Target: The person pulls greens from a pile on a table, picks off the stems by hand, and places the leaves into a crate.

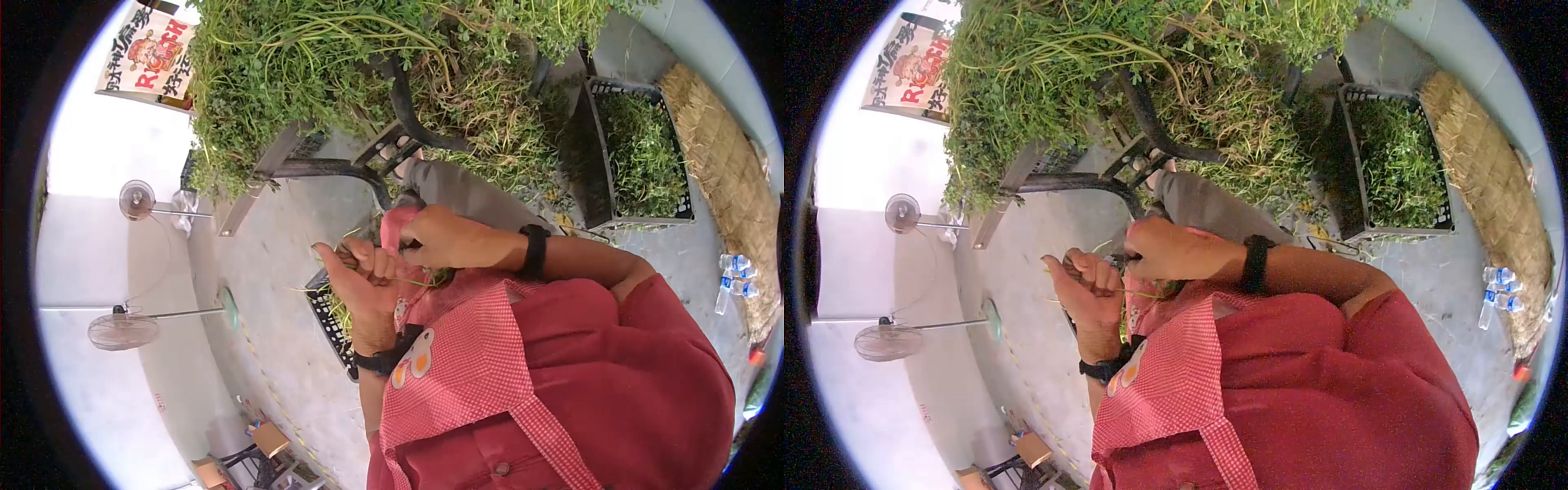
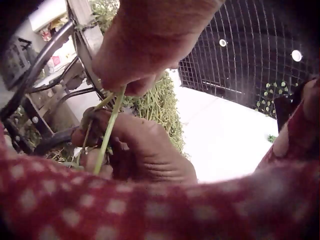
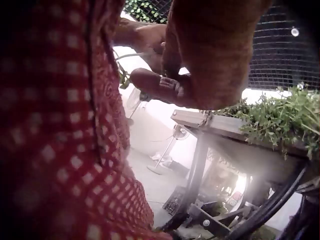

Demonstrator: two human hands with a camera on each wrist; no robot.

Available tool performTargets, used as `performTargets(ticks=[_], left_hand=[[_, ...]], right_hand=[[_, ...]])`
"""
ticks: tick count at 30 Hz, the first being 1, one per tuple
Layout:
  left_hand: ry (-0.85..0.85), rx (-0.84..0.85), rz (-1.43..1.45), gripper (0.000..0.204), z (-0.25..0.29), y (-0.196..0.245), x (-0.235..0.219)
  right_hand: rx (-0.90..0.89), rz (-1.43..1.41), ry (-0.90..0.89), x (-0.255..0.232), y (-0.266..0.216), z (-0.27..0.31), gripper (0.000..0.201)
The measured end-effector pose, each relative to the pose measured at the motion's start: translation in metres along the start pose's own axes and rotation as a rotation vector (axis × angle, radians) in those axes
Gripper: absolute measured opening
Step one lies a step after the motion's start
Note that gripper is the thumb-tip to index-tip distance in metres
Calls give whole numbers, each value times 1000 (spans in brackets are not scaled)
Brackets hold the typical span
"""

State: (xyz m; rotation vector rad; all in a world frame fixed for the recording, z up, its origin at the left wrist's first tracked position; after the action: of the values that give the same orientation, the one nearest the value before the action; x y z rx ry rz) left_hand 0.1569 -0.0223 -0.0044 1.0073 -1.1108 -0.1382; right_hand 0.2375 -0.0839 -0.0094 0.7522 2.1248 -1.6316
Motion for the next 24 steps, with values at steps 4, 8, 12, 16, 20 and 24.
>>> performTargets(ticks=[4,8,12,16,20,24], left_hand=[[-28,56,141,55,9,19,4],[-41,100,297,55,4,27,-10],[-100,108,416,55,-1,24,-17],[-104,107,430,56,-4,24,-18],[-94,103,428,56,-7,21,-23],[-131,106,402,57,-9,21,-23]], right_hand=[[197,-237,100,-6,57,5,19],[329,-1012,80,-10,79,13,20],[188,-931,-15,7,77,12,24],[277,-897,-326,30,38,16,29],[253,-837,-445,45,33,19,30],[238,-870,-470,40,25,20,30]])
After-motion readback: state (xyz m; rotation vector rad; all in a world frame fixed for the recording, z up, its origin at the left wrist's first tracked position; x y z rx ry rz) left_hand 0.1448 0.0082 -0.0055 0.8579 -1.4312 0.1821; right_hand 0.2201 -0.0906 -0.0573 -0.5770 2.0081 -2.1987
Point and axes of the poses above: each hand's wrist, its own z-axis away from the middle knuckle, its own x-axis out of the palm, y = z × x, the point moved 9 cm from there along -z, towards the middle knuckle, and after that the axes turned 7 degrees about -y, right-handed, at the moved point
